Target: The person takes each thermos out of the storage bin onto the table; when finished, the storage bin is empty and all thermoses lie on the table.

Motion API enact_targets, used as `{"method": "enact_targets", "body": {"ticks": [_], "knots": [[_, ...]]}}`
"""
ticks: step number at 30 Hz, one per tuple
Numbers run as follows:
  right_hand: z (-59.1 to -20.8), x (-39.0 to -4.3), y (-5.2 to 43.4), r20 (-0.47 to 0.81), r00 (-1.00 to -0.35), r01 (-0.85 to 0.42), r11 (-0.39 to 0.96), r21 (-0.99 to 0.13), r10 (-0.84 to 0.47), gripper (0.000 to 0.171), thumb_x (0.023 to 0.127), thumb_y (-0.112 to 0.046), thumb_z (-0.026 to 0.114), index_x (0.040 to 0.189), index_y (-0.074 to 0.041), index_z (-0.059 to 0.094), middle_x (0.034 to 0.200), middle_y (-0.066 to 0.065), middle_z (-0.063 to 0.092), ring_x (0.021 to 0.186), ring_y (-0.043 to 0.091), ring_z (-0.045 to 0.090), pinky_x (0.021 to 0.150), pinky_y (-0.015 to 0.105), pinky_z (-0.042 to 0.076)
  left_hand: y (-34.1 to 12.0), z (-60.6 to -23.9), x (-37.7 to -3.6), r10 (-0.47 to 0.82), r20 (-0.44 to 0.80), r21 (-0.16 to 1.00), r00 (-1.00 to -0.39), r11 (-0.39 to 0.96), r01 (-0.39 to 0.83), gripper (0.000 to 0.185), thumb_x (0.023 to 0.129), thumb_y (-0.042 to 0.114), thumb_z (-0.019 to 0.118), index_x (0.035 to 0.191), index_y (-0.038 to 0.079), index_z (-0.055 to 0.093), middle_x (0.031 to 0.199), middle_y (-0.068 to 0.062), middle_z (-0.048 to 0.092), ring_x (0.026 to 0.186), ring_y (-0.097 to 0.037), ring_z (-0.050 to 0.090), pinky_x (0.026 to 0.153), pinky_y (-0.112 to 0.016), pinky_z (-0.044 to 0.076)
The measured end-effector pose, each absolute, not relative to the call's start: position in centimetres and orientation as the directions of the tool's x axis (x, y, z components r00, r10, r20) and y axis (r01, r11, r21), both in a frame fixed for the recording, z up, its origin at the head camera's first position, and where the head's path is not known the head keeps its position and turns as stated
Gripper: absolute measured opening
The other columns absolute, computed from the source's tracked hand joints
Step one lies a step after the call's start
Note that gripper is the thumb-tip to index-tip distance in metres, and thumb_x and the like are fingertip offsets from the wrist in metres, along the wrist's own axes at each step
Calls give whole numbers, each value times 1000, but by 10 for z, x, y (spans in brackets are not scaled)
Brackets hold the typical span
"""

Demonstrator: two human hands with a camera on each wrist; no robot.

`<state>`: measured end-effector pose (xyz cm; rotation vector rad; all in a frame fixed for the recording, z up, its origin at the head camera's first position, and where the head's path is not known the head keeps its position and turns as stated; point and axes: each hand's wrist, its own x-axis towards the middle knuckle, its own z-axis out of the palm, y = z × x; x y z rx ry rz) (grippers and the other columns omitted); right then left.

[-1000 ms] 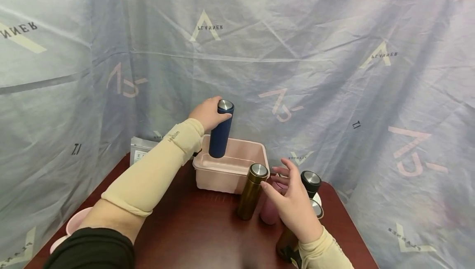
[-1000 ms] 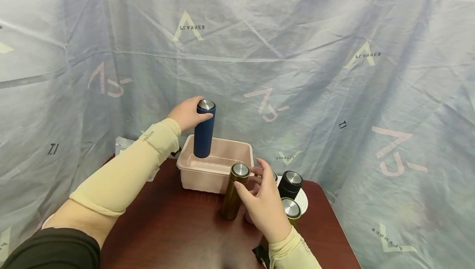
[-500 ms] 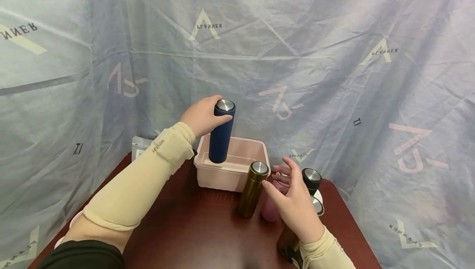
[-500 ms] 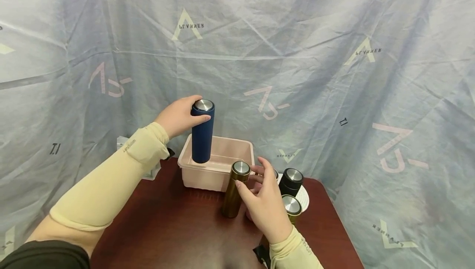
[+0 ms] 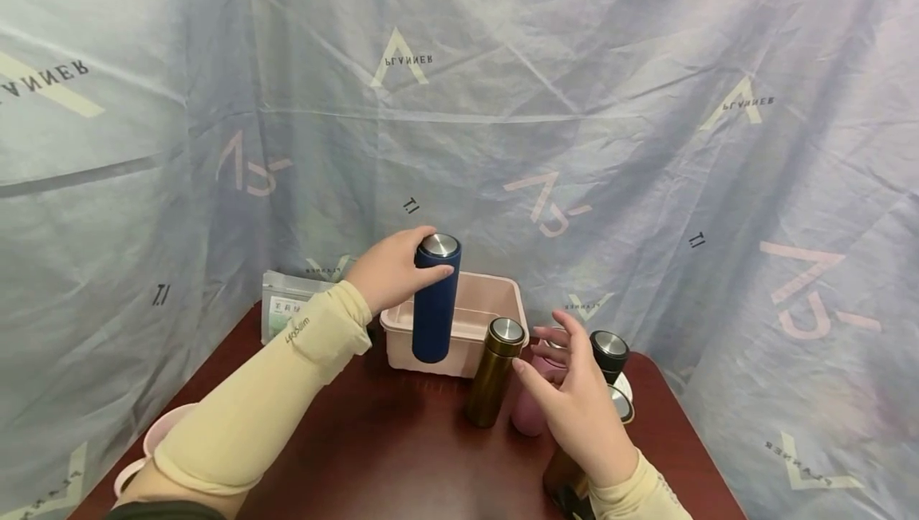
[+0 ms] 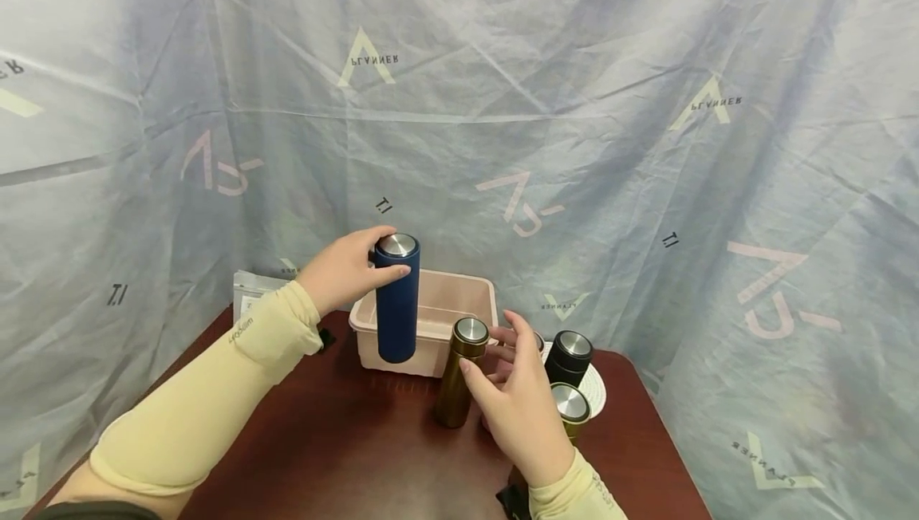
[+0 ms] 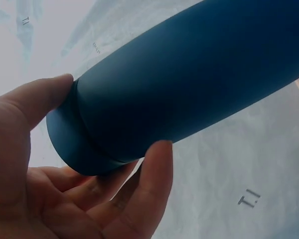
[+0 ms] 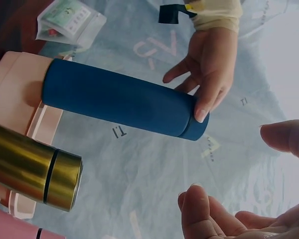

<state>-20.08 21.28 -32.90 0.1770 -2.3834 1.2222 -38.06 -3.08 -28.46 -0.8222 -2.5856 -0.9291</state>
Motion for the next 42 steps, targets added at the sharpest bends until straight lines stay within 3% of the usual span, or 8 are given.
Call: {"method": "enact_targets", "body": {"ticks": [10,19,25,32,42], "knots": [[-330,-202,210,433,-898,-299,610,-734,81,76,91,-31,75,151,-16,29,135,4,55,117,19,60,91,37,50,-29,-306,-367,430,405,496,-807,638,589,72,90,55,68,147,16,49,131,-2,60,112,-20,61,92,-43,49],[-339,-201,209,444,-891,-310,585,-750,96,75,90,-24,77,149,-13,32,131,6,57,114,23,62,92,40,51,-18,-341,-359,441,403,518,-802,612,597,69,89,54,69,146,20,50,128,0,63,104,-21,66,87,-43,52],[-343,-204,208,431,-897,-304,574,-760,96,74,90,-24,77,148,-13,33,130,6,58,113,24,62,92,37,50,-14,-365,-365,444,399,518,-802,613,597,66,89,50,71,142,14,54,127,-2,63,111,-19,63,93,-40,50],[-346,-206,207,416,-905,-294,568,-769,95,74,90,-25,77,148,-12,33,130,7,58,114,23,62,94,43,49,-9,-383,-369,439,368,513,-819,639,573,67,89,50,71,143,14,53,129,-3,62,116,-21,60,96,-40,48],[-349,-209,205,403,-911,-288,561,-776,89,73,90,-25,77,148,-12,33,130,7,57,113,21,62,93,40,50,-9,-399,-375,455,349,503,-820,647,573,66,89,48,72,140,12,54,125,-3,63,113,-22,60,92,-40,50]]}}
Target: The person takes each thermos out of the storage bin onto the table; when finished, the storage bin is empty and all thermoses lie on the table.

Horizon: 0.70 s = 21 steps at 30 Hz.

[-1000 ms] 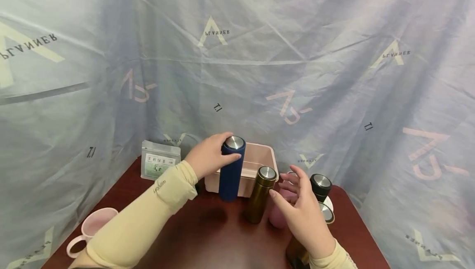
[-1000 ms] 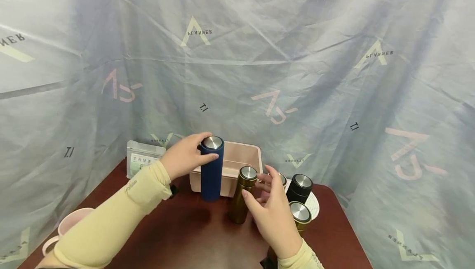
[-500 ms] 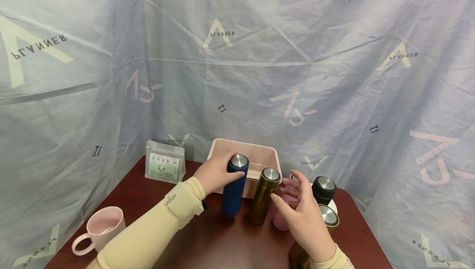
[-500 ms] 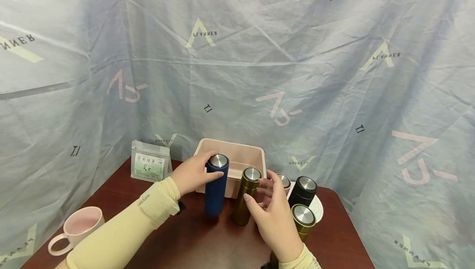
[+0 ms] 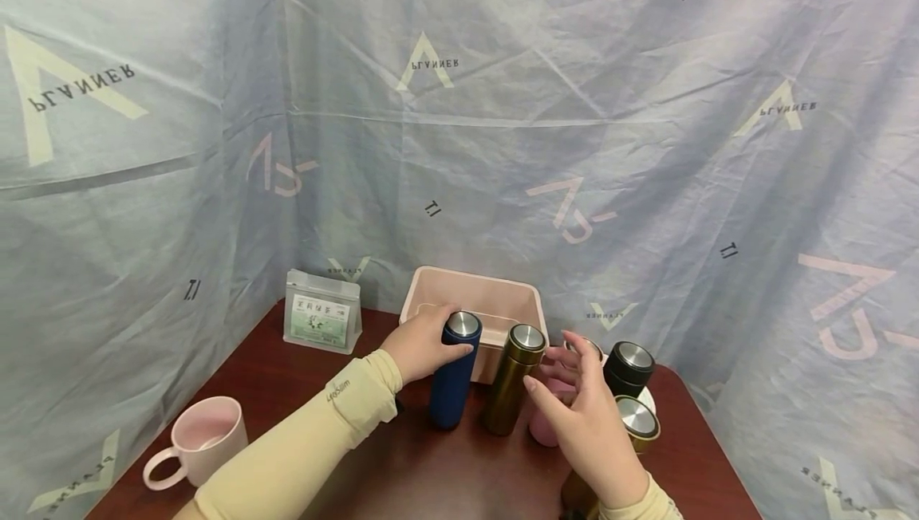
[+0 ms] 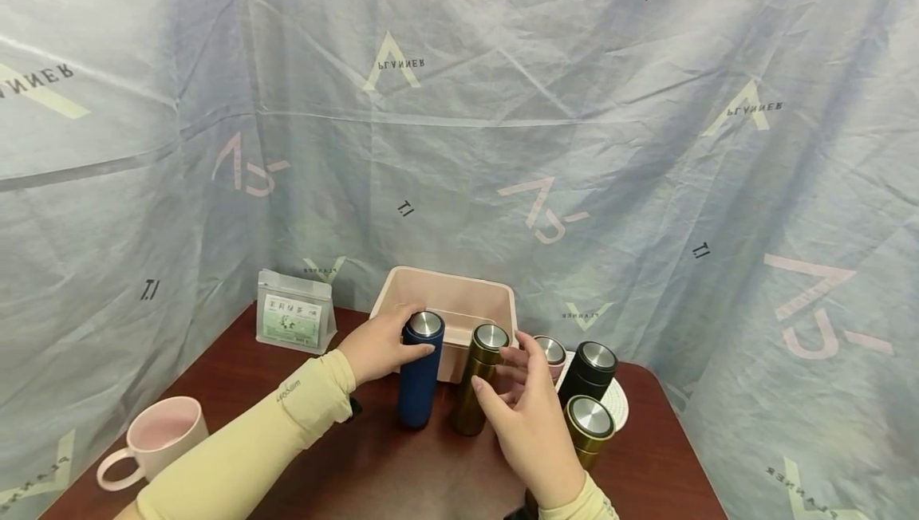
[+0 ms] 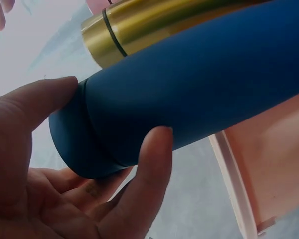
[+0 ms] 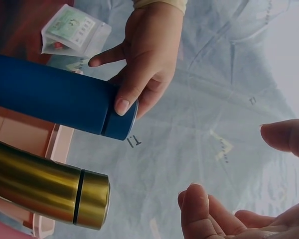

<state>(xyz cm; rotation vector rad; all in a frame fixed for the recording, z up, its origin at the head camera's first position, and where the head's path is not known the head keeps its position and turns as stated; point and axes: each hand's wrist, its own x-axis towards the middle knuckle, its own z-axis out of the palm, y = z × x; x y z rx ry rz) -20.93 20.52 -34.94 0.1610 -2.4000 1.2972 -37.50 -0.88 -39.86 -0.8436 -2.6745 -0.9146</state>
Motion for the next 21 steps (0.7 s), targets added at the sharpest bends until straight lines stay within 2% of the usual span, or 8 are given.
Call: {"method": "enact_targets", "body": {"ticks": [13,18,21], "knots": [[-357,-212,206,406,-910,-300,546,-782,80,73,90,-21,77,148,-9,33,128,9,58,113,23,62,90,27,50,-7,-408,-376,492,350,491,-797,628,604,63,89,44,73,138,9,53,124,-4,64,107,-19,63,92,-37,50],[-360,-214,206,397,-915,-294,547,-784,76,72,91,-22,76,147,-9,33,127,10,59,113,25,62,91,29,50,-6,-410,-377,500,334,478,-799,641,601,63,90,46,71,138,10,52,124,-2,62,104,-17,64,89,-37,51],[-361,-217,207,395,-917,-301,551,-779,58,69,93,-20,73,147,-7,33,127,11,58,113,26,62,94,36,50,-5,-412,-379,502,326,467,-801,651,598,64,90,49,70,139,12,51,125,-1,62,103,-17,64,88,-36,51]]}}
